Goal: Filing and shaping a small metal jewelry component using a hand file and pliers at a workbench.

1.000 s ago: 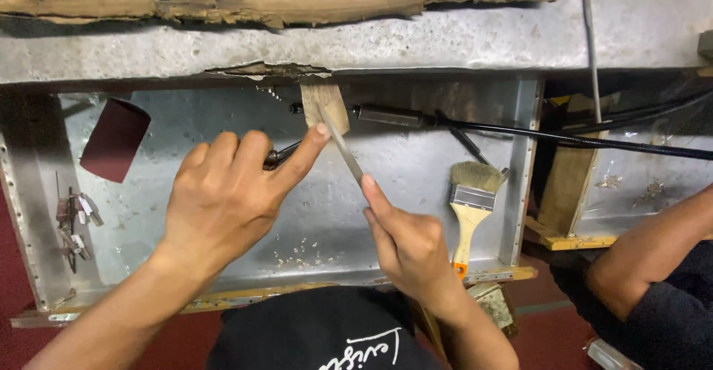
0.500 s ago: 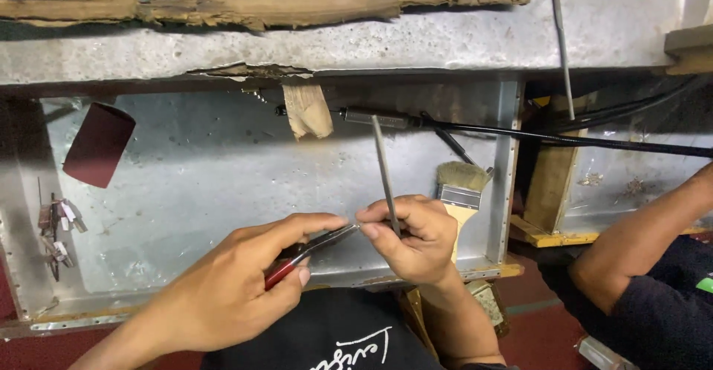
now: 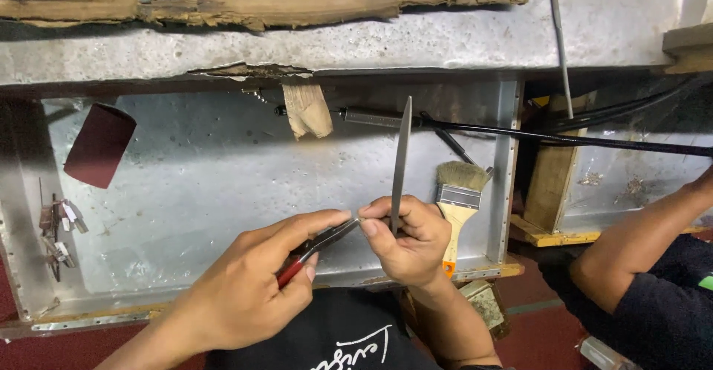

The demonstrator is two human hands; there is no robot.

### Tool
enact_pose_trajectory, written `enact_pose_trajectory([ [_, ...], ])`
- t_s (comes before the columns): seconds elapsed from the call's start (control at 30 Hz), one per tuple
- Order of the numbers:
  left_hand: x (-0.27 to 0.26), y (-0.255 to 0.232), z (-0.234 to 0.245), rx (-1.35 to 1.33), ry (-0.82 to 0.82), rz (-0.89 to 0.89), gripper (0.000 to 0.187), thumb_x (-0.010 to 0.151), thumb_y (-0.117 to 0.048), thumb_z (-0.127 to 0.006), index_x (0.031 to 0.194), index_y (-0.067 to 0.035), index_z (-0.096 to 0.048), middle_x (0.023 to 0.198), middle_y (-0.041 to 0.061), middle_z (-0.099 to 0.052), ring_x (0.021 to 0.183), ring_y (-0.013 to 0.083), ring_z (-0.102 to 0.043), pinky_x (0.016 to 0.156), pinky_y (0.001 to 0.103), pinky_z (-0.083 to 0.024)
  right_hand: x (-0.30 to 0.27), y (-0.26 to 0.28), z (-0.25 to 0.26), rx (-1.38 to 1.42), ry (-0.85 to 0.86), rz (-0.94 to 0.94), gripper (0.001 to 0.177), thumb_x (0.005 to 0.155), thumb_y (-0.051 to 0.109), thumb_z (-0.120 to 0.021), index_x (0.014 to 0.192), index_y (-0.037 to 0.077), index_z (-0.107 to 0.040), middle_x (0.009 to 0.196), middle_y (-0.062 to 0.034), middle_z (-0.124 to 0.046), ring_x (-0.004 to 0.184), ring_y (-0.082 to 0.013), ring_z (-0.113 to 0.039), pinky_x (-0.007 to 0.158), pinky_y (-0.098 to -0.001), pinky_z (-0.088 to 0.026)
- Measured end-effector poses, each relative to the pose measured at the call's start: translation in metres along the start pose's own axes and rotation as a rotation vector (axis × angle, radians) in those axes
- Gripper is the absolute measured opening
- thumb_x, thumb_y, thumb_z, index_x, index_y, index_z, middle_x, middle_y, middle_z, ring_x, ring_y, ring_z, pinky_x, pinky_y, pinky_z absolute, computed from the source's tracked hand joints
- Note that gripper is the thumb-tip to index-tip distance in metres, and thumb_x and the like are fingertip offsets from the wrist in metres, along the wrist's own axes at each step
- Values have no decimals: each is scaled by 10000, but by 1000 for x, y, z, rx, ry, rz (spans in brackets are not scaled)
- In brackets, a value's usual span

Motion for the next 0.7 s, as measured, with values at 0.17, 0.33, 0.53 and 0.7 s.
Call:
enact_pose_trajectory([
  [0.17, 3, 6, 9, 299, -43, 42, 600, 846, -116, -556, 1441, -104, -482, 846, 80, -639, 655, 253, -604, 659, 404, -529, 4, -2, 3, -98, -63, -28, 197, 938, 91, -701, 1089, -36, -701, 637, -8, -593, 484, -65, -466, 463, -192, -373],
  [0.33, 12, 17, 32, 740, -155, -124, 500, 986, -178, -498, 1454, -5, -466, 1070, 168, -606, 873, 302, -595, 741, 480, -551, 2, -3, 7, -347, -43, 52, 347, 1034, 169, -585, 1320, -23, -629, 546, -21, -611, 432, -74, -532, 449, -196, -436],
  [0.53, 17, 10, 41, 1405, -412, -351, 588, 860, -70, -713, 1433, -167, -626, 813, -4, -473, 634, 171, -440, 548, 299, -475, -8, -1, -2, -499, 63, 200, 433, 983, 6, -720, 1394, 0, -585, 643, 10, -578, 480, -92, -374, 459, -248, -394],
  [0.7, 16, 6, 40, 1517, -429, -331, 552, 1018, -59, -592, 1536, -252, -595, 815, -32, -480, 634, 178, -419, 572, 309, -450, -19, -3, -11, -418, 163, 180, 465, 996, -71, -678, 1431, 45, -563, 686, -27, -534, 549, -129, -469, 536, -274, -448],
])
Point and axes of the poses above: each hand's wrist, its own x-axis towards the middle knuckle, its own z-axis out of the back of the hand, y = z × x, the point moved 8 cm from there along x, towards the middle knuckle
